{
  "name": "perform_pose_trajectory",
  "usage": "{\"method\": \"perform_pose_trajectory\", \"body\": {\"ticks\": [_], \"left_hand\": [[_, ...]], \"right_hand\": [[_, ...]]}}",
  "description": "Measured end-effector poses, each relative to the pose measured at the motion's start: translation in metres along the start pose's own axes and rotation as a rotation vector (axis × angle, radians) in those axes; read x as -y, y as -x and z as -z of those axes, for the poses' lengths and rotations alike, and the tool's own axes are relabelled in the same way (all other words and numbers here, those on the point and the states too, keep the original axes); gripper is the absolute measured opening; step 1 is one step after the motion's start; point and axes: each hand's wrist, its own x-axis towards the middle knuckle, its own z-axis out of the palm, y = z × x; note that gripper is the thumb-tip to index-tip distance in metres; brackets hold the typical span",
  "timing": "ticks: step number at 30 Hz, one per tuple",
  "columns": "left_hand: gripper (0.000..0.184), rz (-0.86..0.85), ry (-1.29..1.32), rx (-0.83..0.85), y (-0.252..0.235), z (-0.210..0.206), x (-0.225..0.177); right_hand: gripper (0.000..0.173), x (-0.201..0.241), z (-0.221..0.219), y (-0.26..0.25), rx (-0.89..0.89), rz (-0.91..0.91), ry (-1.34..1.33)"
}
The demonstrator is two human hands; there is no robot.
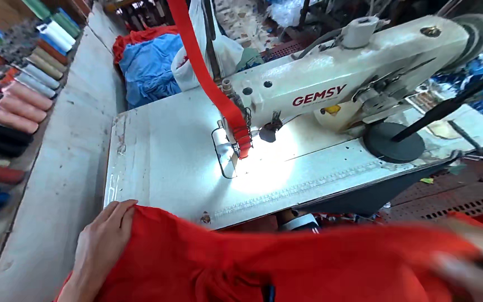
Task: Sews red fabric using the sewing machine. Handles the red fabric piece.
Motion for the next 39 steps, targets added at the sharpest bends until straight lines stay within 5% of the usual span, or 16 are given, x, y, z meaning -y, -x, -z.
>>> {"method": "perform_pose_trajectory", "body": {"ticks": [3, 5, 7, 13, 17, 20, 26, 33, 39], "left_hand": [[0.034, 0.055, -0.027, 0.058, -0.027, -0.026, 0.002], [0.030, 0.058, -0.009, 0.049, -0.048, -0.035, -0.012], [0.031, -0.016, 0.049, -0.002, -0.070, -0.038, -0.050], [0.035, -0.289, 0.296, 0.101, -0.090, -0.095, -0.169], [0.059, -0.221, 0.304, 0.085, -0.095, -0.131, -0.182], [0.055, -0.193, 0.379, 0.099, -0.096, -0.129, -0.187], [0.056, -0.220, 0.247, 0.095, -0.092, -0.130, -0.190], [0.049, -0.202, 0.414, 0.070, -0.095, -0.129, -0.185], [0.050, -0.213, 0.421, 0.065, -0.110, -0.131, -0.178]], "right_hand": [[0.012, -0.054, 0.019, -0.032, -0.375, -0.235, 0.281], [0.035, -0.084, 0.014, -0.048, -0.466, -0.341, 0.630], [0.042, -0.100, -0.007, -0.054, -0.373, -0.336, 0.808], [0.023, -0.143, -0.097, -0.058, -0.058, -0.321, 0.899], [0.036, -0.151, -0.069, -0.069, -0.143, -0.502, 1.123], [0.041, -0.159, -0.034, -0.071, -0.192, -0.596, 1.187], [0.044, -0.131, -0.042, -0.100, 0.011, -0.846, 1.160], [0.034, -0.130, -0.131, -0.116, 0.189, -0.514, 0.931], [0.053, -0.159, -0.149, -0.124, 0.100, -0.398, 1.213]]}}
